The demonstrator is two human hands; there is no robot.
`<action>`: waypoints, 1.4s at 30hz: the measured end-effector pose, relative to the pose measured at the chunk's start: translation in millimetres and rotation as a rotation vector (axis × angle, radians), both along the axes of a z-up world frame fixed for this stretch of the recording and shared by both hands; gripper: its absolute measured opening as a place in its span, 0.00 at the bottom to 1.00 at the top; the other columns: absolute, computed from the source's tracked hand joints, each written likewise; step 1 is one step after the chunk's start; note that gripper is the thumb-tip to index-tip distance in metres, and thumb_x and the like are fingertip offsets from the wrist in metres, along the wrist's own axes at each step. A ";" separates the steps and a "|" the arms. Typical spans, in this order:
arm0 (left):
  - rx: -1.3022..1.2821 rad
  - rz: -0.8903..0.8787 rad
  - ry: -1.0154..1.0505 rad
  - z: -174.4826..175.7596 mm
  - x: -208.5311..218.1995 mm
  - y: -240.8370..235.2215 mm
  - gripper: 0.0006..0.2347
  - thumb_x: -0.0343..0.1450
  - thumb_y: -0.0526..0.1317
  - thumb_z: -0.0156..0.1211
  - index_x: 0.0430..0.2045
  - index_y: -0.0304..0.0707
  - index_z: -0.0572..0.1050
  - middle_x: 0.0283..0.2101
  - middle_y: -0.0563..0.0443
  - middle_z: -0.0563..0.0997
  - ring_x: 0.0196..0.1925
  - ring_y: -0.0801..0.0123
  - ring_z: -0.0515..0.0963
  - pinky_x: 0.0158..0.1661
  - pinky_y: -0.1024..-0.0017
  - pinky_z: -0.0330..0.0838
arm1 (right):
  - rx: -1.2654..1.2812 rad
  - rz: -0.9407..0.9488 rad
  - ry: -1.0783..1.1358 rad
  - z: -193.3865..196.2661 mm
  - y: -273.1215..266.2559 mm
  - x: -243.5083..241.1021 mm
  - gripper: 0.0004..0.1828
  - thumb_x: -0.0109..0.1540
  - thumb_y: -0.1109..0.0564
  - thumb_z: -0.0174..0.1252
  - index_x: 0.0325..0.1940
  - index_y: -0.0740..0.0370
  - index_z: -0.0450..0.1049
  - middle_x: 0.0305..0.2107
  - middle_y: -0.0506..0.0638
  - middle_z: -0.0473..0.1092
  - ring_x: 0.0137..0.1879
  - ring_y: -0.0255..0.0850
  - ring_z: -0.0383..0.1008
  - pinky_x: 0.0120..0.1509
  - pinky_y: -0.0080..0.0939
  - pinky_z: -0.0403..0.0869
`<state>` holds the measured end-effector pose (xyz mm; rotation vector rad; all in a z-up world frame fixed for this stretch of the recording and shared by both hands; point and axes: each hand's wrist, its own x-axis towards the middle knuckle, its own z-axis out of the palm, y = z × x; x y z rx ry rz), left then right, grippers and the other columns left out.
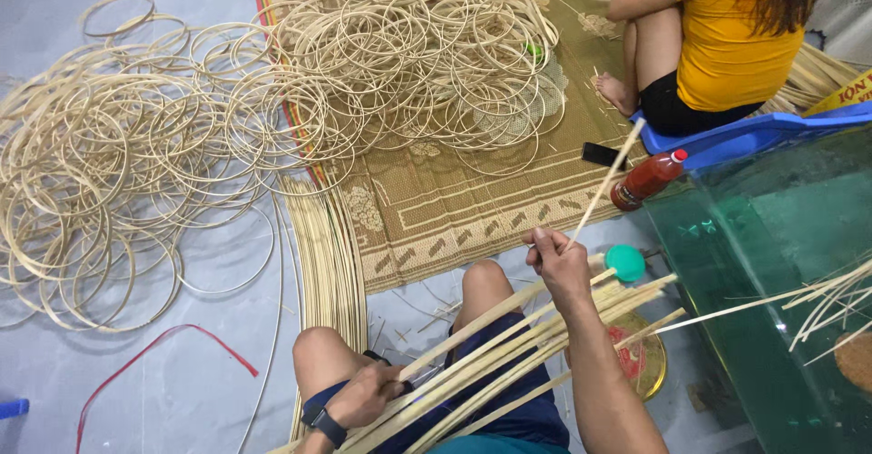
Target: The person sits on the floor and bends long, thin bamboo strips into circular rings by hand. They repeatedly pick up a strip, curve it into a loop, and tuck the end to secure the shape, placing the finished rings onto a growing pile on the floor.
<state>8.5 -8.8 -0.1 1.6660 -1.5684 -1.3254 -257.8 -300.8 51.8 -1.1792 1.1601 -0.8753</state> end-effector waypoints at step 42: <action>0.157 1.290 -0.189 50.6 246.4 122.9 0.11 0.74 0.47 0.64 0.42 0.43 0.84 0.32 0.49 0.83 0.34 0.67 0.78 0.39 0.68 0.73 | -0.538 -0.923 -0.564 10.2 -144.9 -158.0 0.35 0.70 0.69 0.49 0.80 0.52 0.56 0.40 0.60 0.77 0.32 0.39 0.74 0.29 0.34 0.70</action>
